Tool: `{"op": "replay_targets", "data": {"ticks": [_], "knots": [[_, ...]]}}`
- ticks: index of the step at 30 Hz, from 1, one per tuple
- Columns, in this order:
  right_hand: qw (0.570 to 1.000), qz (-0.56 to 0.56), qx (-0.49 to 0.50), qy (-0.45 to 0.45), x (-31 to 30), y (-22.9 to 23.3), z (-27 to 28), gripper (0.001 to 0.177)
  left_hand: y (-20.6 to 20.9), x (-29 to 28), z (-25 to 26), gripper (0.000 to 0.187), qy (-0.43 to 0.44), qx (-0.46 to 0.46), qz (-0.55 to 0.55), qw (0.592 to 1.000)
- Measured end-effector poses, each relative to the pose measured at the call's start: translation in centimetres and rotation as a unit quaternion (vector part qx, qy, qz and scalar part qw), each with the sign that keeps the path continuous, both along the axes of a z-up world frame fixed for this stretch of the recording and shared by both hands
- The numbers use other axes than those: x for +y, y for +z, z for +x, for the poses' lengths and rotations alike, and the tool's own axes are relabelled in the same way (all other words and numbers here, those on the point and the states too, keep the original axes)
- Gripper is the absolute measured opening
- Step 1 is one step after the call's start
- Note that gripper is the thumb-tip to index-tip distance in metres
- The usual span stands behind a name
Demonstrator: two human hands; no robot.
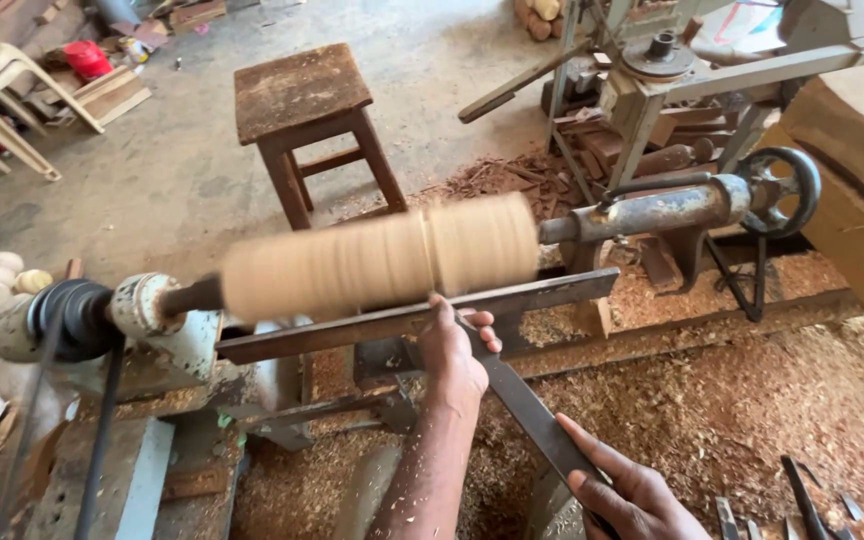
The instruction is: The person turns on a lathe and uses a metal tool to carve grooves into a rotating wooden cylinder. They then switch to a different tool to refine the shape into a decorative spindle.
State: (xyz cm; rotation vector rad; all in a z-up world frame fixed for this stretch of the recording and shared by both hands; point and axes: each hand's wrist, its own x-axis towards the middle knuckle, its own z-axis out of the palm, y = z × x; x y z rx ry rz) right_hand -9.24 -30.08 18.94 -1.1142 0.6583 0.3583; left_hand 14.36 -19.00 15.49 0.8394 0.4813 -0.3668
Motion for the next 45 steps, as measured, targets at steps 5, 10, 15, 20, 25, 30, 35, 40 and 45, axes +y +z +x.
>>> {"op": "replay_targets", "data": {"ticks": [5, 10, 15, 20, 25, 30, 35, 40, 45], "knots": [[0.988, -0.088, -0.123, 0.026, -0.8, -4.7, -0.3, 0.062, 0.5, 0.1, 0.3, 0.041, 0.001, 0.018, -0.007, 1.0], [0.797, -0.4, -0.446, 0.08, 0.3, -7.6, -0.1, 0.055, -0.4, 0.4, 1.2, 0.05, -0.024, 0.02, 0.003, 0.999], [0.966, -0.247, -0.01, 0.073, 2.8, -1.1, 1.3, 0.07, 1.0, 0.9, 1.3, 0.04, -0.036, 0.03, 0.047, 0.998], [0.992, -0.115, -0.043, -0.008, 3.6, -7.5, 0.4, 0.07, 0.4, 1.1, 2.2, 0.03, -0.058, 0.031, 0.032, 0.997], [0.991, -0.083, -0.081, -0.067, 4.3, -6.0, 0.7, 0.068, -0.5, 1.1, 2.1, 0.042, -0.069, 0.011, 0.068, 0.995], [0.993, -0.09, 0.061, 0.043, 0.3, 2.5, 1.2, 0.057, 0.1, 0.1, 1.2, 0.043, -0.005, 0.047, -0.002, 0.999], [0.985, -0.098, 0.075, 0.119, -3.1, 7.6, 2.0, 0.054, 1.1, -1.1, 0.4, 0.036, 0.038, 0.035, -0.002, 0.999], [0.983, -0.109, 0.06, 0.133, -3.0, 6.9, 2.0, 0.057, 1.0, -1.3, 0.3, 0.042, 0.051, 0.027, 0.006, 0.998], [0.995, -0.06, 0.036, 0.065, -1.0, 3.1, 1.4, 0.064, 0.1, -0.8, 1.0, 0.041, 0.026, 0.015, 0.028, 0.999]]}}
